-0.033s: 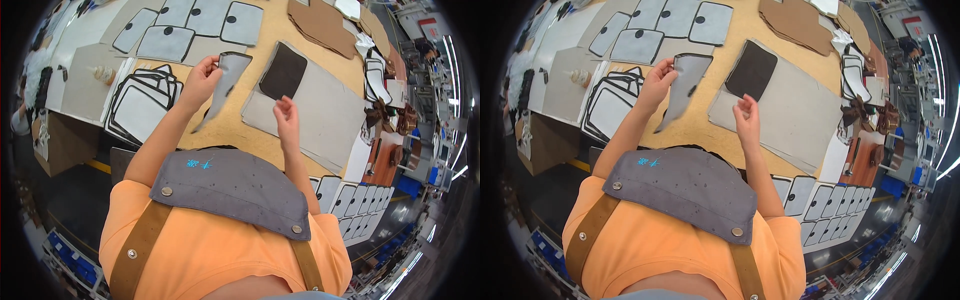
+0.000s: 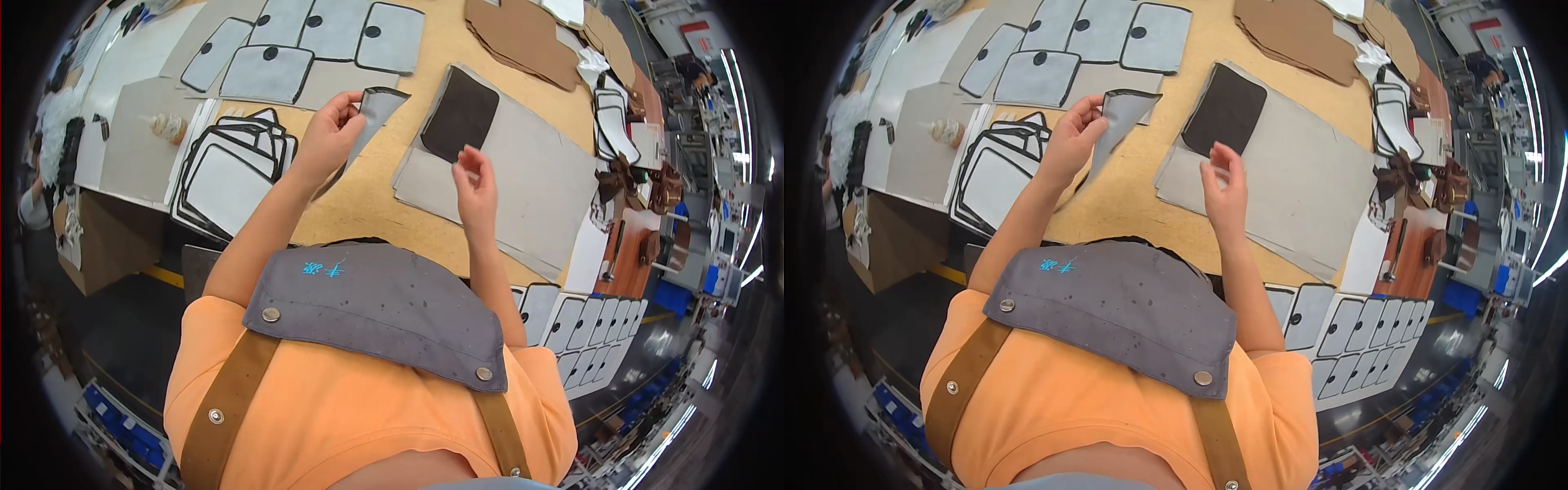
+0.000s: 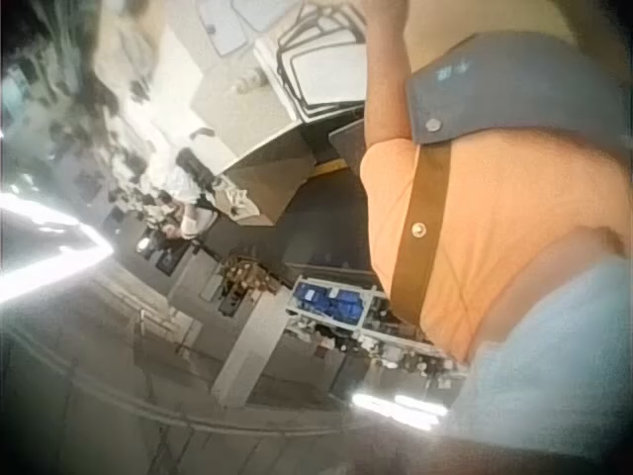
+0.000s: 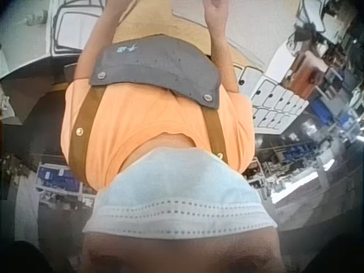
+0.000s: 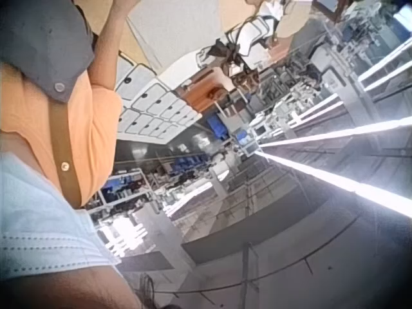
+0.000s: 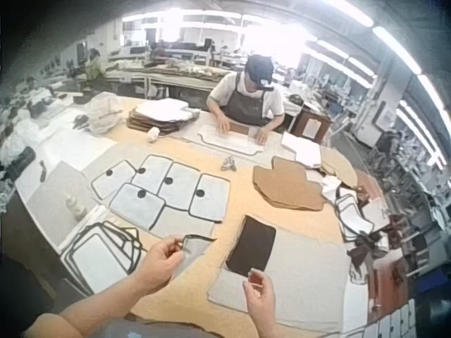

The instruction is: Assembling and inspecting leather pouch components by aligning layers and checking edges.

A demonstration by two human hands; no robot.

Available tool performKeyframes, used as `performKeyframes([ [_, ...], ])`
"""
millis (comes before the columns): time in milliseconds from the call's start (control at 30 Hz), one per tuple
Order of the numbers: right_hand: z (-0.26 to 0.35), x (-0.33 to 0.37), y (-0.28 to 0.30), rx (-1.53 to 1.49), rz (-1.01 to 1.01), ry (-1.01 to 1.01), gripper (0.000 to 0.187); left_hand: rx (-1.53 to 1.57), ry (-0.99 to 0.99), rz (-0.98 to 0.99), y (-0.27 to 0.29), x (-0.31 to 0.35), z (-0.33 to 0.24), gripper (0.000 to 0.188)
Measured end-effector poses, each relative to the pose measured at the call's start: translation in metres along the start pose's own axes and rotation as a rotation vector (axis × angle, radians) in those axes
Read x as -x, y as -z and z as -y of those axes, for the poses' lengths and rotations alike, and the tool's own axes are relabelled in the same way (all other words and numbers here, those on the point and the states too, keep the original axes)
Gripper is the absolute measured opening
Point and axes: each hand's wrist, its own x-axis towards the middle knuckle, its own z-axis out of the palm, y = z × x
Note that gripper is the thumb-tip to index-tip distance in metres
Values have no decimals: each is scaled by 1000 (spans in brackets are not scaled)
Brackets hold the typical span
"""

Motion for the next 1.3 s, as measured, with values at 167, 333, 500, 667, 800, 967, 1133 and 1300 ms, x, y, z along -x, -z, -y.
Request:
performKeyframes([
  [167, 74, -24, -11, 239, -62, 530, 20, -120, -20, 244, -21, 6, -28, 32],
  [333, 81, -21, -28, 279, -20, 676, 14, -216, -21, 355, -28, 18, -46, 32],
  [500, 83, -19, -28, 316, -87, 762, 11, -229, -132, 336, -37, 24, -55, 25],
  [667, 85, -14, -30, 384, -70, 797, 11, -290, -161, 210, -43, 25, -53, 13],
  [800, 89, -13, -30, 464, -67, 806, 11, -493, -271, 146, -46, 28, -54, 10],
  [967, 86, -13, -30, 548, -48, 823, 11, -569, -295, 135, -50, 32, -61, 9],
  [1133, 87, -13, -21, 646, -6, 749, 10, -833, -387, 135, -49, 33, -67, 10],
  [1300, 103, -17, 0, 377, 86, 501, 9, -821, -157, 142, -34, 34, -58, 11],
])
